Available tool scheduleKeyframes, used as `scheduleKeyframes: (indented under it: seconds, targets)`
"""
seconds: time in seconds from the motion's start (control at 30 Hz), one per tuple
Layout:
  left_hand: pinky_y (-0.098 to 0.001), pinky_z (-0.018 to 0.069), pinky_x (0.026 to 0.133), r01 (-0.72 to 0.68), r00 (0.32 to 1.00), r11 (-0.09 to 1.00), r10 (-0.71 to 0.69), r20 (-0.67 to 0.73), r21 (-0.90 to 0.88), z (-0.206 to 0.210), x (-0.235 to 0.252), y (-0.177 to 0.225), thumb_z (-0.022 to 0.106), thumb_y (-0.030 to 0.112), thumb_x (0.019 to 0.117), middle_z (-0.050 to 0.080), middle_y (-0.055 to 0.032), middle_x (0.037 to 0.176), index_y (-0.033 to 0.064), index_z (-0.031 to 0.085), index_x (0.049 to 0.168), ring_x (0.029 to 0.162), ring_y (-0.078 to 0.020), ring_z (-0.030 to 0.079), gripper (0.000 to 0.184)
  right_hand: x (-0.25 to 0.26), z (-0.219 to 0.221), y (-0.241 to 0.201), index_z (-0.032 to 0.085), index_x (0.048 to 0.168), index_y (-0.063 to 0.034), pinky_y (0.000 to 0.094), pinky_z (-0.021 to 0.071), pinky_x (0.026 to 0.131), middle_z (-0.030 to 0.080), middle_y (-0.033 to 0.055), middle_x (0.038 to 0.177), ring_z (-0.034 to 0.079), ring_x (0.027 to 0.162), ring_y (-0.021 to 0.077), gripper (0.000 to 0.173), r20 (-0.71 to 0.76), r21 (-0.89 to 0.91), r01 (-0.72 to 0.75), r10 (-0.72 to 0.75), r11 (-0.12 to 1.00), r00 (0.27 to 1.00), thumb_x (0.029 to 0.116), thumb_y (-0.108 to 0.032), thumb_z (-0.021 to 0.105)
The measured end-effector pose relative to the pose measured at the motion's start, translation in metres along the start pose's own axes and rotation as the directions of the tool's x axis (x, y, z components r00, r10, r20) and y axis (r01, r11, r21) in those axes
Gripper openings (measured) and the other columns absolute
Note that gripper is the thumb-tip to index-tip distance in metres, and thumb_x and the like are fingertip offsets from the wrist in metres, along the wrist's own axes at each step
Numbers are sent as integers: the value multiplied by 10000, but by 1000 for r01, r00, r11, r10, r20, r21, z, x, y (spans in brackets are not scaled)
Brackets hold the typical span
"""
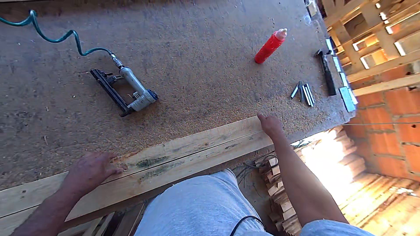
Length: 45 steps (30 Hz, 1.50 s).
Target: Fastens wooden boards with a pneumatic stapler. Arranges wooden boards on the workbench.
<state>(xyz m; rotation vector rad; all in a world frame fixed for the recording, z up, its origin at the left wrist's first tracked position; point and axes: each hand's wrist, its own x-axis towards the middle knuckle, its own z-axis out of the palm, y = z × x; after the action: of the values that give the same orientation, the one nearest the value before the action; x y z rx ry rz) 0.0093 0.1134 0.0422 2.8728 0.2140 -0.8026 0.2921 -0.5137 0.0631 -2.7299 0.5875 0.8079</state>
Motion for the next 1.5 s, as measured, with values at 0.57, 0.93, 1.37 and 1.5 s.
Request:
scheduleKeyframes:
  seconds: [0.57,0.93,1.37,1.5]
  targets:
    - [-590,574,781,-228,951,974,221,-216,-5,2,-27,13,830,269,803,697,-153,979,78,763,1024,934,-385,690,300,-8,-6,11,657,941,28,650,485,780,641,239,880,631,870,415,688,-187,338,66,-2,939,982,920,-660,644]
    - [-692,377,1102,-228,895,963,150,-421,-141,58,-58,31,546,509,967,512,-313,1449,46,597,1384,1345,-522,496,625,-19,35,43,755,1088,-50,613,457,1045,692,171,1254,619,1228,332,428,-333,363,264,-140,894,933,990,-453,647]
    - [-692,353,1090,-119,932,982,61,-358,-144,44,-28,49,599,869,710,553,-265,1381,58,559,1431,1288,-502,508,1086,-9,62,52,704,1194,-24,597,438,1063,650,246,1195,580,1218,421,430,-484,113,217,-137,970,864,1092,-353,447]
    - [-663,303,1151,-35,916,983,-41,-398,-182,55,-26,56,306,908,844,566,-244,1388,64,577,1421,1336,-466,492,1058,-8,67,64,702,1259,-60,614,454,1038,646,241,1221,590,1209,408,421,-472,115,245,-164,963,866,1071,-376,497]
